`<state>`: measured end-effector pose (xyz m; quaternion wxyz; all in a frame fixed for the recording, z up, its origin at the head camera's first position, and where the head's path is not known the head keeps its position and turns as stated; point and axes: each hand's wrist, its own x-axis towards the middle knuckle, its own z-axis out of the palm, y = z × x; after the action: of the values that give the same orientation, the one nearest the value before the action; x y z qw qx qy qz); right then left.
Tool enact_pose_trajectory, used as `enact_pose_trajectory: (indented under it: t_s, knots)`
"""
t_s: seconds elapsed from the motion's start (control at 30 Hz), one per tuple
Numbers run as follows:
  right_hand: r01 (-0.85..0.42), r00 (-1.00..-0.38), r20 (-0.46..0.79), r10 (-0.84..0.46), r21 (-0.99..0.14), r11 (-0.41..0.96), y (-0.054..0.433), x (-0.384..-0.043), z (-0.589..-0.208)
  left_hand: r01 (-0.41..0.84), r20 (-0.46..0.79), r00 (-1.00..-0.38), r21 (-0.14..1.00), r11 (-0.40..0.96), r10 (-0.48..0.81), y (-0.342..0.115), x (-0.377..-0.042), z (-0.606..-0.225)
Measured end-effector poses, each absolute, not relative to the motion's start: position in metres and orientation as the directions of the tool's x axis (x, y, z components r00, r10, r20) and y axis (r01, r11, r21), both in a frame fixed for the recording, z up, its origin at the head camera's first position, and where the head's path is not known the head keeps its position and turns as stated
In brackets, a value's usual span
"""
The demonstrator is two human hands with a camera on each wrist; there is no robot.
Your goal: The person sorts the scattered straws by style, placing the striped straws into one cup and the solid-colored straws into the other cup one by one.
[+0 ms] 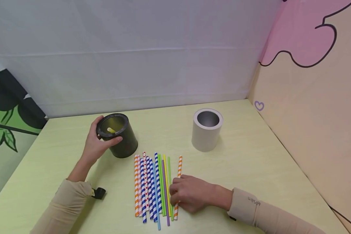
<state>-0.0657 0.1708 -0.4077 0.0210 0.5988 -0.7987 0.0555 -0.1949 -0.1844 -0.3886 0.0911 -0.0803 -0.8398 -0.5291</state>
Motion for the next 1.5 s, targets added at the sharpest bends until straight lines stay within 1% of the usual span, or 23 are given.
enact_pose_trajectory:
  t_s: [0.23,0.5,0.97,1.27,1.5]
  knots:
    - [-0.961,-0.275,0.083,-0.958,-0.068,0.270,0.171,-0.067,-0.409,0.231,0.239,-0.970,0.873,0.429,0.038,-0.185,-0.196,-0.390]
    - [-0.960,-0.279,0.103,-0.955,-0.031,0.277,0.173,-0.067,-0.406,0.233,0.239,-0.970,0.870,0.433,0.042,-0.185,-0.197,-0.391]
    - [-0.956,-0.284,0.252,-0.925,0.004,0.295,0.175,-0.082,-0.380,0.239,0.243,-0.969,0.871,0.428,0.048,-0.184,-0.197,-0.391]
    - [-0.953,-0.269,0.376,-0.887,0.029,0.301,0.172,-0.093,-0.355,0.244,0.250,-0.967,0.867,0.434,0.045,-0.185,-0.198,-0.392]
    - [-0.947,-0.263,0.427,-0.865,0.057,0.316,0.169,-0.097,-0.338,0.245,0.250,-0.967,0.865,0.438,0.047,-0.184,-0.195,-0.391]
